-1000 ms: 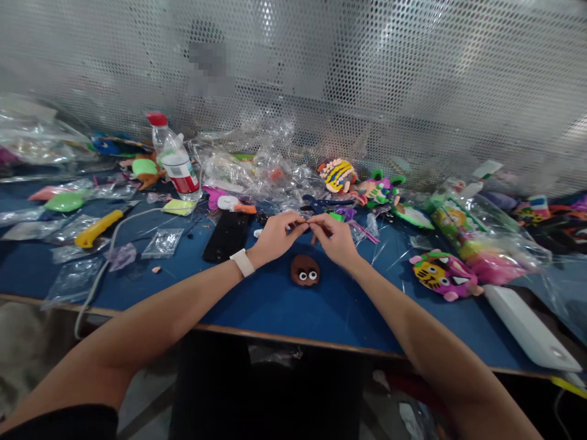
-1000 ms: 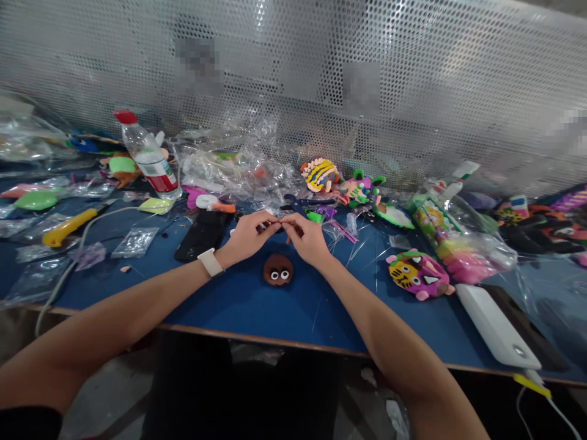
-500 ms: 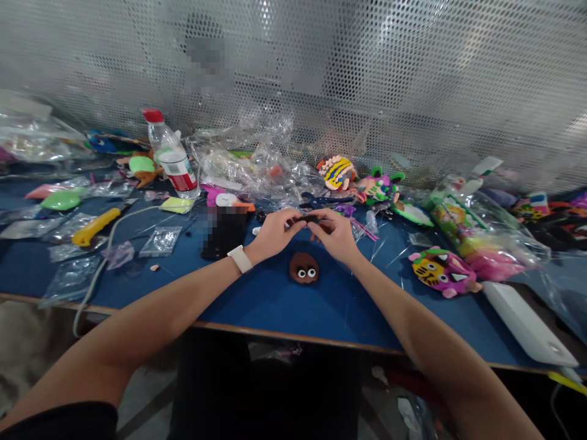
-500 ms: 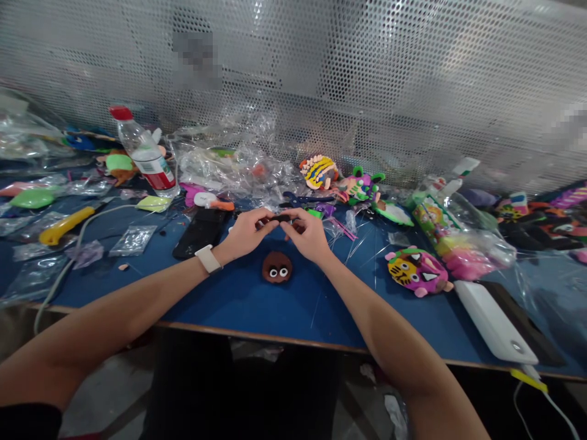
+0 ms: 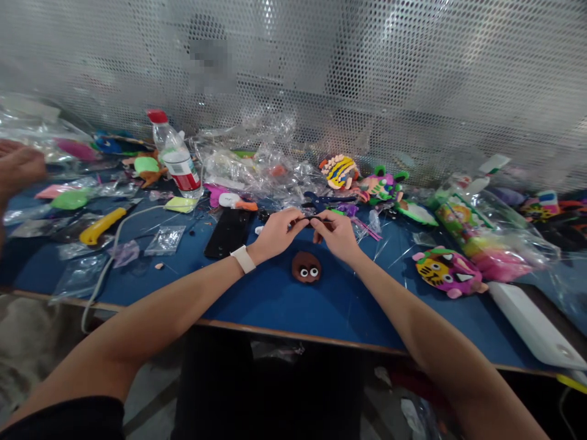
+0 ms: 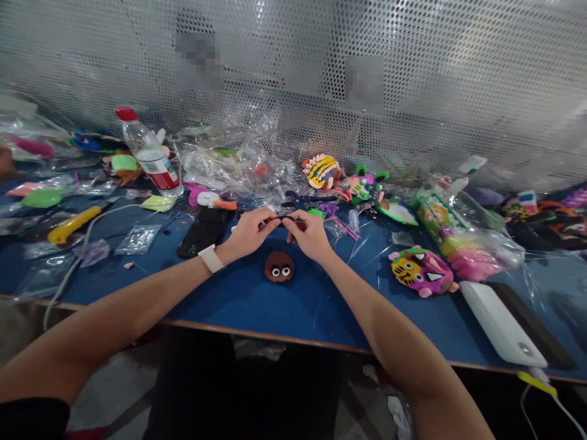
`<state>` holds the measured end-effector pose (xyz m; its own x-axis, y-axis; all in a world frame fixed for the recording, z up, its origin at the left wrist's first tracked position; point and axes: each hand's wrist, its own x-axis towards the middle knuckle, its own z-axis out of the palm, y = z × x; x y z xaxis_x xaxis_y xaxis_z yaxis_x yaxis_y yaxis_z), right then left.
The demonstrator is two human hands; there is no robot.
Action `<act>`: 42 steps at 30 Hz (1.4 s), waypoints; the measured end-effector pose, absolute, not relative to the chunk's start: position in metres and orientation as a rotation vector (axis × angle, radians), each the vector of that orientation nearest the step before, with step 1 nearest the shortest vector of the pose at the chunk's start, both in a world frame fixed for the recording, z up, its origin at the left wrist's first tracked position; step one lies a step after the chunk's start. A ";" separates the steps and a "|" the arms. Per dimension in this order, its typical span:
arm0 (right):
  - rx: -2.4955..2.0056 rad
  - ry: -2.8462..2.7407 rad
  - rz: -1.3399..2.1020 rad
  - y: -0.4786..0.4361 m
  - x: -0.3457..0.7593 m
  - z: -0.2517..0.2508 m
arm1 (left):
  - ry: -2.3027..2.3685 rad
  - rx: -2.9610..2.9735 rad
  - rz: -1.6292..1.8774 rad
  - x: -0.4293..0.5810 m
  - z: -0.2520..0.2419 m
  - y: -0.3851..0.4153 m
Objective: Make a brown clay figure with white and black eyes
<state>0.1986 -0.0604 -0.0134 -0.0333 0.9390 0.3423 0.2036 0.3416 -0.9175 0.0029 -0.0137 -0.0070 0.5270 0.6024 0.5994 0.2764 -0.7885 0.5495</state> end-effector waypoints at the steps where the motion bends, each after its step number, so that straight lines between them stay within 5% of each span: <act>1: -1.080 -1.499 0.851 -0.060 0.198 -0.014 | 0.713 2.391 1.153 0.003 -0.006 -0.014; 22: -1.135 -1.547 0.719 -0.058 0.200 -0.021 | 0.785 2.403 1.079 0.003 -0.012 -0.013; 30: -1.205 -1.784 0.420 -0.060 0.203 -0.019 | 0.819 2.449 1.016 0.003 -0.009 -0.013; 42: -1.244 -1.600 0.310 -0.056 0.207 -0.017 | 0.382 2.788 0.479 -0.002 -0.010 -0.007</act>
<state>0.2074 -0.0558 -0.0170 0.0769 0.8258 0.5587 0.5575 0.4289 -0.7108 -0.0021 -0.0073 -0.0099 0.9097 0.3038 0.2831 0.2088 -0.9240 0.3205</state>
